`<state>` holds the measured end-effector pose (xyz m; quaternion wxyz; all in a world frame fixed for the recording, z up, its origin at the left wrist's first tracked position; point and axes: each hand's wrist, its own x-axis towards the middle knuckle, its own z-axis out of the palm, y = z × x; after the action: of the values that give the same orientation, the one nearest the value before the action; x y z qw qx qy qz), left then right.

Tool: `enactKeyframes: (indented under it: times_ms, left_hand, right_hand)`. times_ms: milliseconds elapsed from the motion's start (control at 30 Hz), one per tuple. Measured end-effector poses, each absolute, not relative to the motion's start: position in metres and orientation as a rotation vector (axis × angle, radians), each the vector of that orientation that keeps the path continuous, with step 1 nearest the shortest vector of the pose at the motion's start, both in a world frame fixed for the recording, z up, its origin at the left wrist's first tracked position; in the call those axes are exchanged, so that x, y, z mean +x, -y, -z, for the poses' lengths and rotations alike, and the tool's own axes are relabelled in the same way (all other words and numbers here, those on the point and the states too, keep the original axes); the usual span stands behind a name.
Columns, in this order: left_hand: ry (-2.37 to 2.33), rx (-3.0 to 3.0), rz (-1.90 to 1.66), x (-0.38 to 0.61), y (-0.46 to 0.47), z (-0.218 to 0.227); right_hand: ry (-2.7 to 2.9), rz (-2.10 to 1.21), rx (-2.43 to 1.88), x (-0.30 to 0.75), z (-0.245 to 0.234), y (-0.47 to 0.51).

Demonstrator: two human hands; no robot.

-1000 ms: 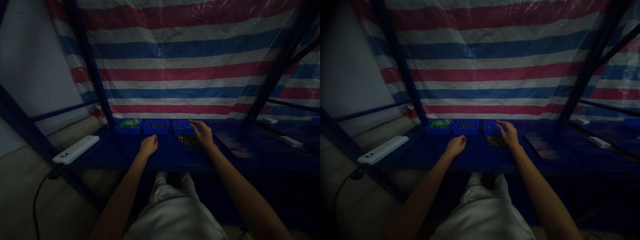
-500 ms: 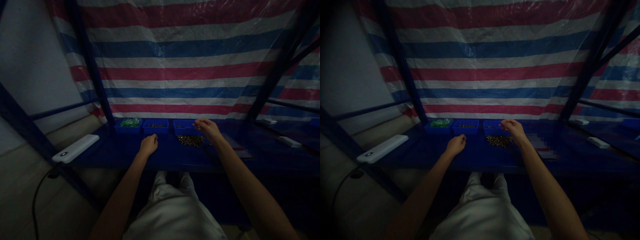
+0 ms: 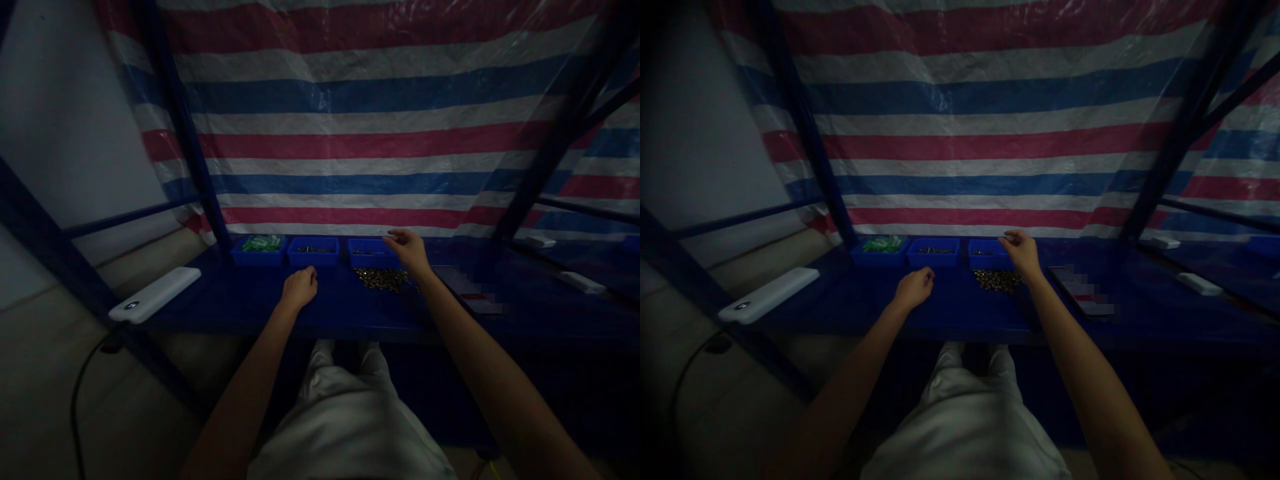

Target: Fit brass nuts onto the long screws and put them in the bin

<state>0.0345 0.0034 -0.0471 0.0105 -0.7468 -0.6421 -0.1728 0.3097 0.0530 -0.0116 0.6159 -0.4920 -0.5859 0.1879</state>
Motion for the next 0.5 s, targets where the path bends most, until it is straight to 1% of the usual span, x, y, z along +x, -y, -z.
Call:
enactKeyframes:
  times_ms: [133, 300, 367, 500]
  left_hand:
    - [2.033, -2.319, 0.527, 0.035, -0.003, 0.046]
    - [2.016, -2.332, 0.533, 0.035, -0.004, 0.048]
    - [2.003, -2.336, 0.538, 0.034, -0.005, 0.049]
    - [1.999, -2.328, 0.537, 0.034, -0.006, 0.05]
  right_hand:
    - [1.381, -0.508, -1.215, 0.322, 0.012, -0.06]
    - [1.454, -0.338, -1.226, 0.354, 0.015, -0.029]
    - [1.608, -0.27, -1.303, 0.367, 0.02, -0.013]
    - [2.058, -0.29, -1.41, 0.387, 0.033, 0.012]
